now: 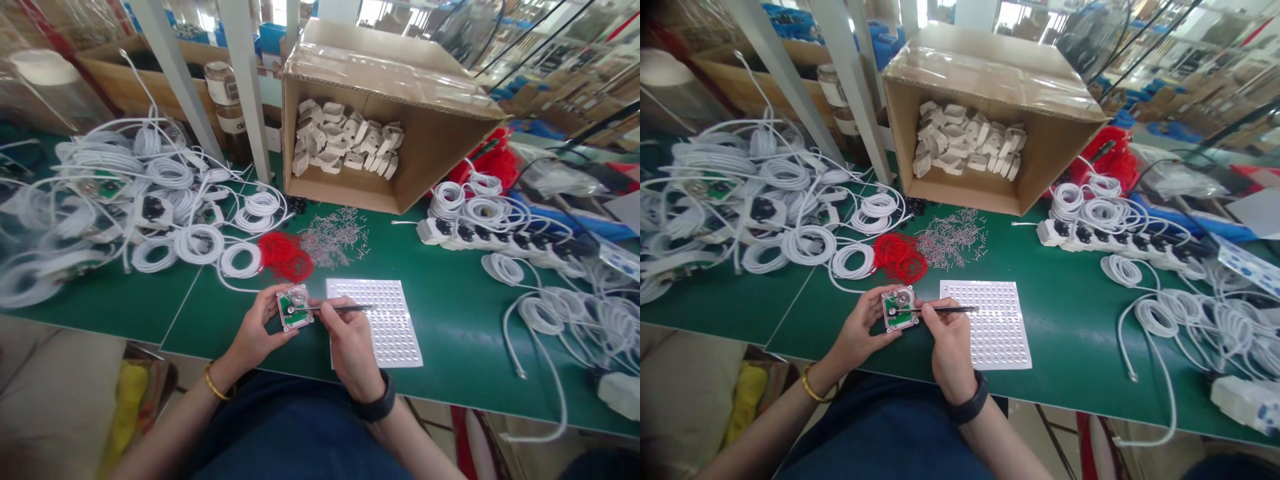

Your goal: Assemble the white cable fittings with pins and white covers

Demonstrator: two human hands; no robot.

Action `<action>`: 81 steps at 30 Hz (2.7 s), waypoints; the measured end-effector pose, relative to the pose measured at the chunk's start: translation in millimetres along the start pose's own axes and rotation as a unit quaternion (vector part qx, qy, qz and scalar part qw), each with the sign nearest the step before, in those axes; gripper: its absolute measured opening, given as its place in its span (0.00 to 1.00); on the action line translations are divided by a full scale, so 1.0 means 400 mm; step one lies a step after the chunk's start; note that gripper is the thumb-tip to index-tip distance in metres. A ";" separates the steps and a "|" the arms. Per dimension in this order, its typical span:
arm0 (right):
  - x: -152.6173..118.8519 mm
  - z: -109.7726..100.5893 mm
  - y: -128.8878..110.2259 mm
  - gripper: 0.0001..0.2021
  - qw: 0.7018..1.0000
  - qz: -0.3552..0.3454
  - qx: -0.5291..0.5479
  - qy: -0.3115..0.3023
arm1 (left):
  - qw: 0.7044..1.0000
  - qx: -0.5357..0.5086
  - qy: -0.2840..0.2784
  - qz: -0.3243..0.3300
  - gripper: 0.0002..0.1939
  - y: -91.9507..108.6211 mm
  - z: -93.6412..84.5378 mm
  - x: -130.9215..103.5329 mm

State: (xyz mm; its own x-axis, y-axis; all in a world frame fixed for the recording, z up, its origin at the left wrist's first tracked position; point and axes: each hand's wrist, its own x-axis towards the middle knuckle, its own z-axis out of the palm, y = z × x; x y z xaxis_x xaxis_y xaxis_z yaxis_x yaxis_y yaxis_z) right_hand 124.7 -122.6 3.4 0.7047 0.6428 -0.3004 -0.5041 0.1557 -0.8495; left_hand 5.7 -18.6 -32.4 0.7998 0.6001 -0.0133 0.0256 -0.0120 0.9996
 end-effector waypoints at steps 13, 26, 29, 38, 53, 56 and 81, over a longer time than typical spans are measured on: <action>-0.005 -0.002 0.004 0.07 1.000 0.001 -0.010 0.009 | 1.000 -0.006 -0.006 0.005 0.32 0.006 -0.001 -0.002; -0.008 -0.004 0.006 0.05 0.999 -0.029 -0.043 -0.001 | 0.999 -0.029 -0.011 0.011 0.33 -0.004 -0.002 -0.002; -0.007 -0.006 0.006 0.04 0.999 -0.029 -0.041 -0.007 | 0.999 -0.033 -0.013 0.008 0.33 -0.004 -0.002 -0.002; -0.004 -0.008 0.006 0.04 0.998 -0.032 -0.052 -0.006 | 0.999 -0.032 -0.013 0.010 0.34 -0.008 -0.003 -0.005; -0.004 -0.012 0.006 0.05 0.997 -0.042 -0.068 -0.006 | 0.999 -0.029 -0.015 0.004 0.33 -0.003 -0.003 -0.001; -0.004 -0.014 0.009 0.05 0.995 -0.048 -0.085 -0.004 | 0.999 -0.032 -0.010 0.004 0.33 -0.002 -0.002 -0.003; -0.058 -0.022 -0.057 0.08 0.899 -0.311 -0.308 -0.007 | 1.000 -0.007 0.009 -0.010 0.32 0.005 -0.001 -0.001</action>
State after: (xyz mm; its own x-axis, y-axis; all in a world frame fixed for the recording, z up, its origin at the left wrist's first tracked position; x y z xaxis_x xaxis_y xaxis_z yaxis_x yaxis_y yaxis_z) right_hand 124.2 -147.5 25.8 0.7464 0.5847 0.3177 0.3603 0.0463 -0.9317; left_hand 5.1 -18.5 -30.5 0.7886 0.6140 -0.0321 0.0327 0.0102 0.9994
